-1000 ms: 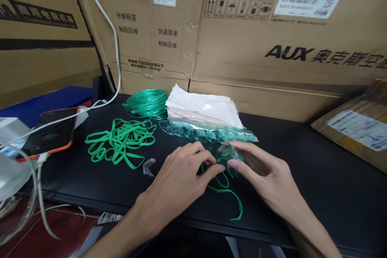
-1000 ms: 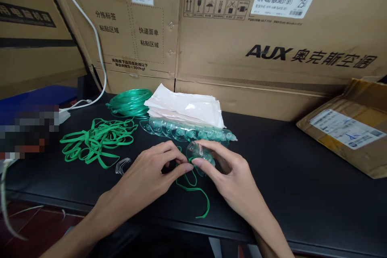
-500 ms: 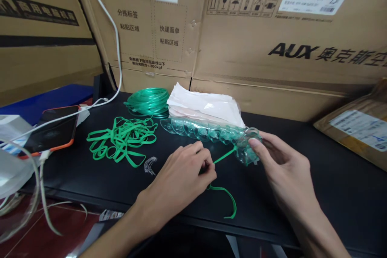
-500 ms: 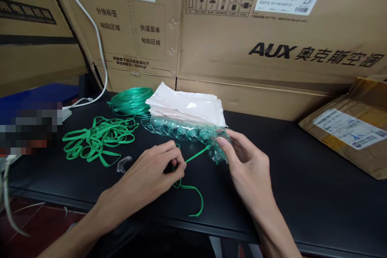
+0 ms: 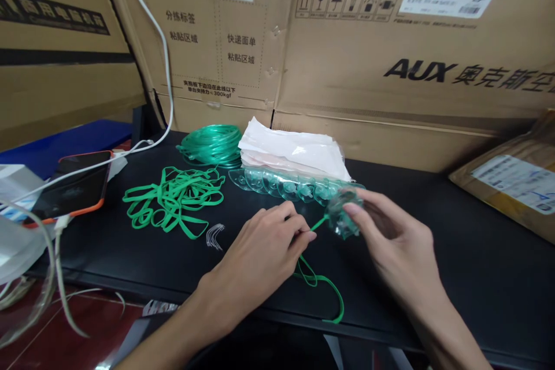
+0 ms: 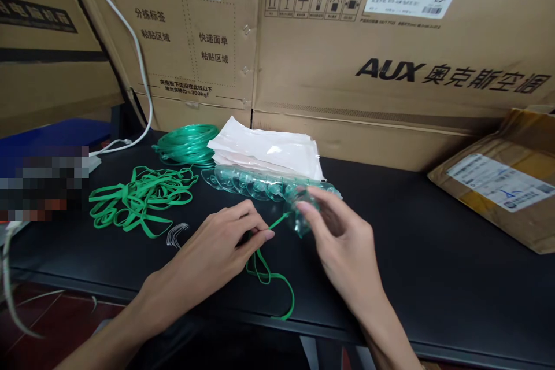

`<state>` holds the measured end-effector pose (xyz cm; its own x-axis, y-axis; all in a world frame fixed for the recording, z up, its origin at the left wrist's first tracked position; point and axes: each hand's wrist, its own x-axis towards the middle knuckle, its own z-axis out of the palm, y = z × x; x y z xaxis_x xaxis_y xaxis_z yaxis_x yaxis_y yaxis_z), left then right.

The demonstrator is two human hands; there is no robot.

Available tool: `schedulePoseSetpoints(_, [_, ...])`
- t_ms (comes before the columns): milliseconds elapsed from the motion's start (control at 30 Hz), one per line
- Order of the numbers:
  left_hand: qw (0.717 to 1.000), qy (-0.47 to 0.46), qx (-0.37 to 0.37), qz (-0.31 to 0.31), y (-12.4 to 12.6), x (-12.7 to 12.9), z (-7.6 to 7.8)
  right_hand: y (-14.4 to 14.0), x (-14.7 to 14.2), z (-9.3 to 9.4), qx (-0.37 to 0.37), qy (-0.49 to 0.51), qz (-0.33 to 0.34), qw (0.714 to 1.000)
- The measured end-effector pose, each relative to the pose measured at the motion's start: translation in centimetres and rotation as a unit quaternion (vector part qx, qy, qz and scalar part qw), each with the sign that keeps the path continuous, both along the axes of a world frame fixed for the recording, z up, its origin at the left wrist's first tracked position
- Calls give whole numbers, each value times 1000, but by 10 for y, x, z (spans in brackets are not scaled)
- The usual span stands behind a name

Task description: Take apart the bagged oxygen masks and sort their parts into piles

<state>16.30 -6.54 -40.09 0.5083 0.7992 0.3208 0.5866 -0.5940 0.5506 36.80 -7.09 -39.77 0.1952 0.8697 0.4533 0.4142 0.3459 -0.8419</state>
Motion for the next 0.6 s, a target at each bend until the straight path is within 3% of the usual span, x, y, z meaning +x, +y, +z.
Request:
schedulePoseSetpoints(67, [1000,8,-10,-3,0,-1,1,3,1,0,49,17,-86,995])
schedulePoseSetpoints(133, [1000,9,-22,-10,-1,-4,4,4,1,1,81,26,-127,988])
schedulePoseSetpoints(300, [998,22,-52,-29,-10,-18,14,2,-4,1,79,16,-71,994])
schedulePoseSetpoints(467, [985,83,-73,-130,-18,-24,14,4,-2,-2,83,11,-64,994])
schedulePoseSetpoints(600, [974,69,-78,-202,-15,-12,6,4,3,-4,78,-10,-53,995])
